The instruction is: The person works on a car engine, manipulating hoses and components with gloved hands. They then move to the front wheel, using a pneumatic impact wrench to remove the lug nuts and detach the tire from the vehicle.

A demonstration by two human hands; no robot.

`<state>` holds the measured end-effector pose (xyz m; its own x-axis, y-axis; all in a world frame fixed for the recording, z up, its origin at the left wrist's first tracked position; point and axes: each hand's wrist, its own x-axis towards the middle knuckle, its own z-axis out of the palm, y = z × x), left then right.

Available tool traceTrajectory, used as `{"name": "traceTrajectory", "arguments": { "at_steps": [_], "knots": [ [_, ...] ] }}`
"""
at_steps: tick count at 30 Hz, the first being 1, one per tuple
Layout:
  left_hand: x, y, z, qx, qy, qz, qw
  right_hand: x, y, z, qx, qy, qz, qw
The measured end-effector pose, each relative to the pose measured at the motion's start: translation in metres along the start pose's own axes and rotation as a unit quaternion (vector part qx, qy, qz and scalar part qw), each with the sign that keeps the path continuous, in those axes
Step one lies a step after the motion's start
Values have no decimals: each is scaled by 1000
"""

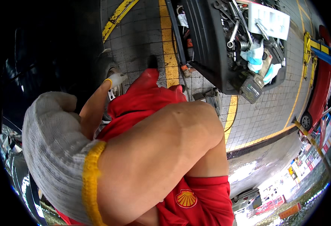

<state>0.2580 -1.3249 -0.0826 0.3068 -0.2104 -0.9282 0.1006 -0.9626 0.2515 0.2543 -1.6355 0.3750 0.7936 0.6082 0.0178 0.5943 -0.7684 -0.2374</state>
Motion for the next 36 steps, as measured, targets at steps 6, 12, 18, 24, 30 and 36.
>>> {"name": "traceTrajectory", "arguments": {
  "at_steps": [6, 12, 18, 24, 30, 36],
  "knots": [
    [6, 28, 5, 20, 32, 56, 998, -9, -4, -5, 10, -4, 5, 1000],
    [15, 63, -7, 56, 46, 75, 995, -46, -9, -9, 43, 13, 24, 999],
    [26, 108, 19, 113, 44, 86, 989, -161, -1, -30, 148, 55, 121, 980],
    [-20, 210, 98, 112, 44, 148, 982, -401, 1, 14, 423, 272, 522, 689],
    [-76, 334, 201, 227, -55, 233, 944, -672, -17, 214, 414, 534, 639, 369],
    [-161, 504, 300, 296, -95, 360, 880, -761, -54, 295, 479, 606, 610, 175]
  ]
}}
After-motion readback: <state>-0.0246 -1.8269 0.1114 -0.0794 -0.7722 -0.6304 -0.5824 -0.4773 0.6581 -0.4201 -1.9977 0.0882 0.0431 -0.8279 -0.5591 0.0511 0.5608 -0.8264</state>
